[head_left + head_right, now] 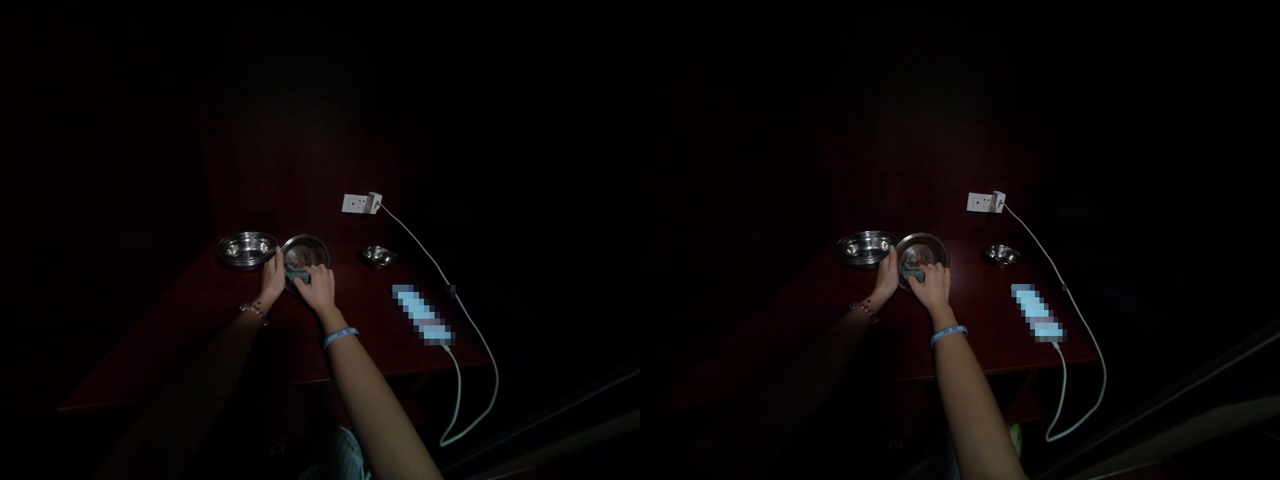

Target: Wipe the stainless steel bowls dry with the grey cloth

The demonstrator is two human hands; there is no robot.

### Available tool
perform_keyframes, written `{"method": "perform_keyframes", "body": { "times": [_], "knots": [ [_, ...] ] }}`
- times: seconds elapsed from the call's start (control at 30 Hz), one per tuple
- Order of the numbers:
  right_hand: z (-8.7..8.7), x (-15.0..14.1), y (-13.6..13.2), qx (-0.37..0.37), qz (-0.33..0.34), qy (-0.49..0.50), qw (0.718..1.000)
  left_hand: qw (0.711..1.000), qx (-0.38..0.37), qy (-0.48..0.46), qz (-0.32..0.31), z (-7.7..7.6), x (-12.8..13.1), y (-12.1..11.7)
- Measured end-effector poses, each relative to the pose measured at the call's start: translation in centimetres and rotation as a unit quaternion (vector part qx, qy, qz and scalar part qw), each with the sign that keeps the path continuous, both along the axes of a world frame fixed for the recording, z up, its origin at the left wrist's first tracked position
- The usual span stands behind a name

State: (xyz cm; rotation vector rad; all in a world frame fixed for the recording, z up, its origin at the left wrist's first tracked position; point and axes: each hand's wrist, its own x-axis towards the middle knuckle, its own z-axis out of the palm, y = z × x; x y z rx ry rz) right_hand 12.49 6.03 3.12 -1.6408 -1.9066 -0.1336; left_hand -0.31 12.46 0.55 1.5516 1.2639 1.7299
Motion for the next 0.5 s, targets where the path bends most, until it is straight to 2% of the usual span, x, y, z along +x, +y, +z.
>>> {"method": "perform_keyframes", "body": {
  "times": [0.2,0.5],
  "knots": [
    [0.5,0.6,-0.4,0.012,-0.096,-0.057,0.994,1.000,-0.005,-0.012,-0.005,0.1,0.1,-0.1],
    [0.6,1.1,-0.3,0.015,-0.151,-0.040,0.988,0.998,-0.037,-0.034,-0.034,0.2,0.3,-0.2]
  ]
}}
